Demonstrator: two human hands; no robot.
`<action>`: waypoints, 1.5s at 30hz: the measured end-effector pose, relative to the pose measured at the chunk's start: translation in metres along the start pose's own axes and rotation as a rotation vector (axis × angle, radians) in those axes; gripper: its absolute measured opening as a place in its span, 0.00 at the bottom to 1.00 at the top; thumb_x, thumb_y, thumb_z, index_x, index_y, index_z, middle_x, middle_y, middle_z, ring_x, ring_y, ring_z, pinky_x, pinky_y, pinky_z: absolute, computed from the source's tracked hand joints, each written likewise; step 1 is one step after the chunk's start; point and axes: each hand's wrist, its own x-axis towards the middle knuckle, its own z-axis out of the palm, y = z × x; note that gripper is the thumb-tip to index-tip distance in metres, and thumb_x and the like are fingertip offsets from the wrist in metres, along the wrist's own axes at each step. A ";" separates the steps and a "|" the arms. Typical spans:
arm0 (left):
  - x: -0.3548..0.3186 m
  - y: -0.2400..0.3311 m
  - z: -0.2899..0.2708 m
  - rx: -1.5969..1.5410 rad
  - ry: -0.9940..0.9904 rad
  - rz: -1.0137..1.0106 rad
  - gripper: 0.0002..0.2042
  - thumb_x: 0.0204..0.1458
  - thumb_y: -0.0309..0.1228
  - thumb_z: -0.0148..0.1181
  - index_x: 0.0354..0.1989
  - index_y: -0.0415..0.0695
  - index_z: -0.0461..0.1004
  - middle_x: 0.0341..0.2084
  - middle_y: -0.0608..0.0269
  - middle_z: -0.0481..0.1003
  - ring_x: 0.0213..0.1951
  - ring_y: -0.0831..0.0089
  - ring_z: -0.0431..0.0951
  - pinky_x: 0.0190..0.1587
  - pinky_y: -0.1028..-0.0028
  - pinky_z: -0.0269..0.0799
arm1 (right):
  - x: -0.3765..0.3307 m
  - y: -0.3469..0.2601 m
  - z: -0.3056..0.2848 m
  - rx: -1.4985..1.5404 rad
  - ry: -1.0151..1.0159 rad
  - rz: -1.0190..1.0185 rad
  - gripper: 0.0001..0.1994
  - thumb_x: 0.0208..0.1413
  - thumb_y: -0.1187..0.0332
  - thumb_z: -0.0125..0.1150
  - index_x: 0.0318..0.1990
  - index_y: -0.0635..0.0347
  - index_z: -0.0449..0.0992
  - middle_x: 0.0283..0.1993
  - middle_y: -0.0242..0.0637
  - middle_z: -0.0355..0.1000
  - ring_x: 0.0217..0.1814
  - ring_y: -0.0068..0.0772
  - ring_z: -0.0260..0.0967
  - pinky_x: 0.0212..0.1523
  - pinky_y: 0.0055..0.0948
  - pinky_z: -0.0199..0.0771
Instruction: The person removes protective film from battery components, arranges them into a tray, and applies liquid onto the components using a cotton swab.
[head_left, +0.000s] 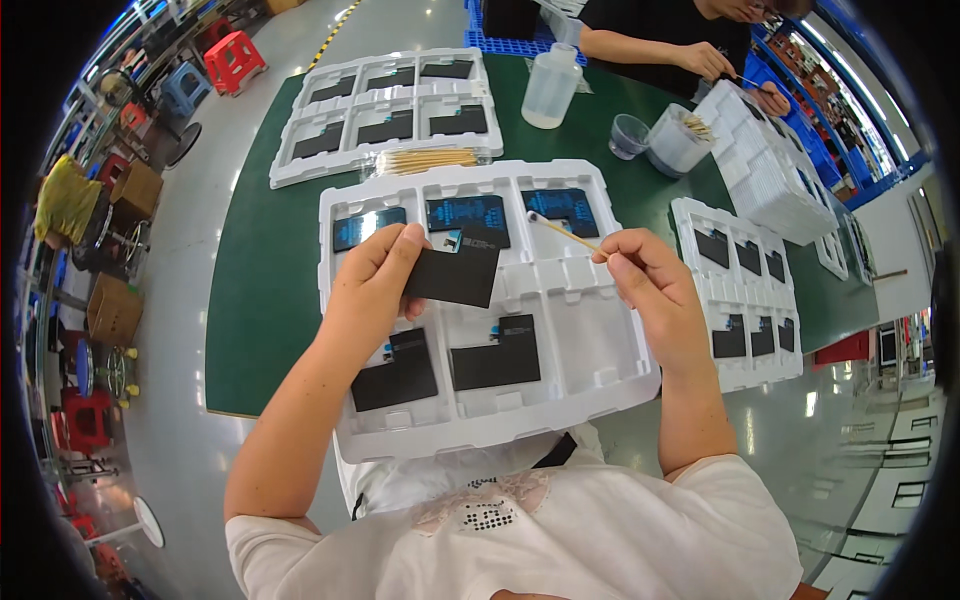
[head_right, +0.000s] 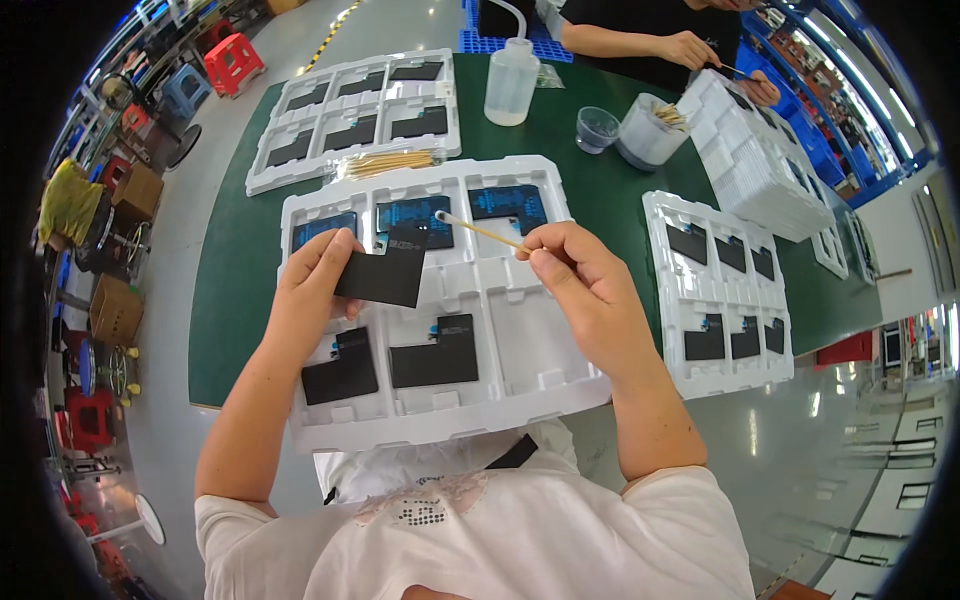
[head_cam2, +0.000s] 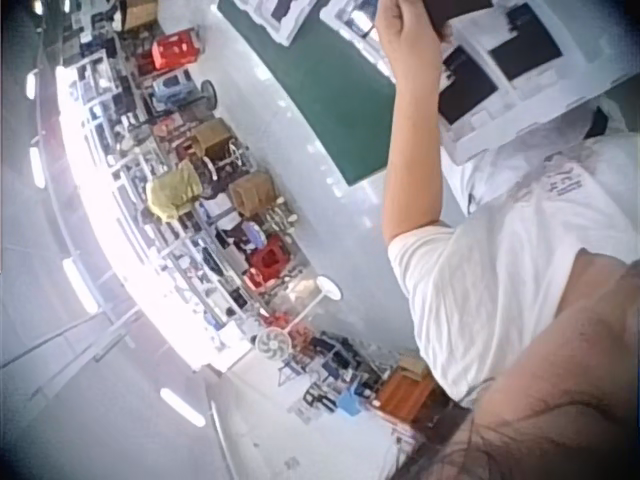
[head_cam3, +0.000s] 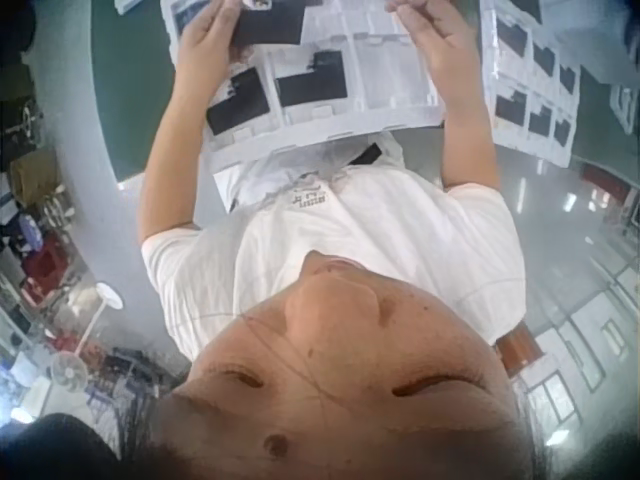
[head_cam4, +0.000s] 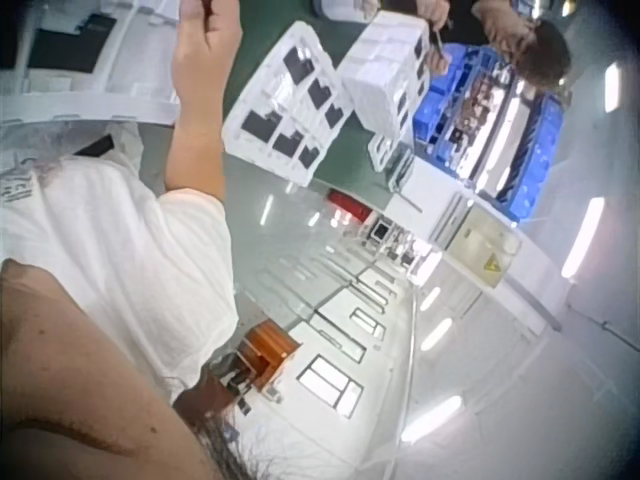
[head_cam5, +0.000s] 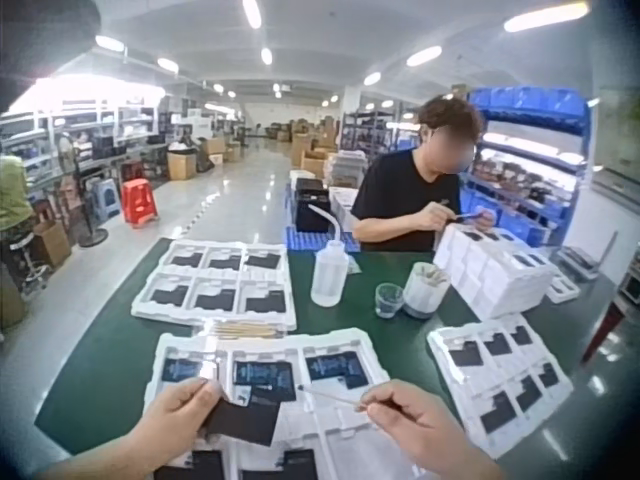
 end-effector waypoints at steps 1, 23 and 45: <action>0.001 -0.005 -0.002 -0.027 0.025 0.008 0.16 0.62 0.43 0.46 0.30 0.43 0.69 0.16 0.68 0.67 0.15 0.82 0.63 0.18 0.80 0.58 | 0.002 0.000 0.006 -0.056 0.012 -0.025 0.05 0.59 0.70 0.54 0.38 0.61 0.73 0.27 0.21 0.64 0.26 0.11 0.51 0.28 0.15 0.52; 0.001 -0.003 0.000 0.046 0.033 -0.006 0.18 0.63 0.45 0.44 0.28 0.44 0.68 0.14 0.71 0.65 0.13 0.85 0.62 0.17 0.83 0.54 | 0.008 0.008 0.025 -0.228 0.012 0.029 0.07 0.54 0.70 0.62 0.30 0.65 0.76 0.21 0.24 0.66 0.22 0.12 0.54 0.22 0.17 0.53; 0.000 -0.005 0.000 0.050 0.025 0.010 0.18 0.62 0.44 0.45 0.28 0.42 0.68 0.16 0.71 0.65 0.15 0.84 0.62 0.19 0.83 0.59 | 0.007 0.013 0.021 -0.205 -0.060 0.084 0.07 0.54 0.70 0.62 0.29 0.65 0.76 0.21 0.22 0.65 0.23 0.11 0.54 0.24 0.16 0.53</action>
